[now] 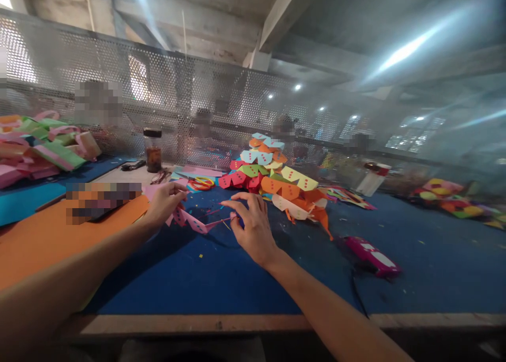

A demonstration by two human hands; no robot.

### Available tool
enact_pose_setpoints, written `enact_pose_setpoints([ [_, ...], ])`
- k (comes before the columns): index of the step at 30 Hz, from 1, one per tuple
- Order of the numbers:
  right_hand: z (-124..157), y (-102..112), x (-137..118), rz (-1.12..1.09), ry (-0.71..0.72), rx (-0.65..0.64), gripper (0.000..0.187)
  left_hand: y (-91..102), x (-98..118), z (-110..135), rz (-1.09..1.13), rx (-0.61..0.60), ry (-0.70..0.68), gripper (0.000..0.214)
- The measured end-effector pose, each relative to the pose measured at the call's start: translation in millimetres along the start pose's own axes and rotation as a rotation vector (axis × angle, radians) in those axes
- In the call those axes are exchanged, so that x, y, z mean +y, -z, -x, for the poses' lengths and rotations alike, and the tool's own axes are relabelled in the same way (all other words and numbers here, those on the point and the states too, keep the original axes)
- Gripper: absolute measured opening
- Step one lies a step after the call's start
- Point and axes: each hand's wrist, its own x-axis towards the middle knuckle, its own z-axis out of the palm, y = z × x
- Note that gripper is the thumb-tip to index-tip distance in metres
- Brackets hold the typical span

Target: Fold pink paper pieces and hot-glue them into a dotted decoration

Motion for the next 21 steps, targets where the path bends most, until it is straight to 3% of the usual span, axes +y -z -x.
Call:
enact_pose_setpoints([
  [4,-0.9,0.2,3.3,-0.057,-0.025,0.059,0.049,1.3,-3.2,-2.1,-0.013,-0.005,0.005,0.029],
  [7,-0.8,4.7,1.5,-0.051,-0.019,0.110,0.039,3.2,-6.7,-3.6,-0.021,-0.002,0.011,0.026],
  [10,-0.5,11.8,-8.0,-0.048,0.052,-0.007,0.022,4.6,-8.5,-4.2,-0.020,0.006,0.014,0.023],
  [15,2.4,5.3,-18.5,-0.033,0.113,-0.260,0.029,3.3,-5.4,-2.1,-0.002,-0.003,0.032,0.022],
  [21,7.3,-11.0,-15.5,-0.048,0.125,-0.307,0.028,-1.2,-1.5,3.2,0.043,-0.023,0.035,0.028],
])
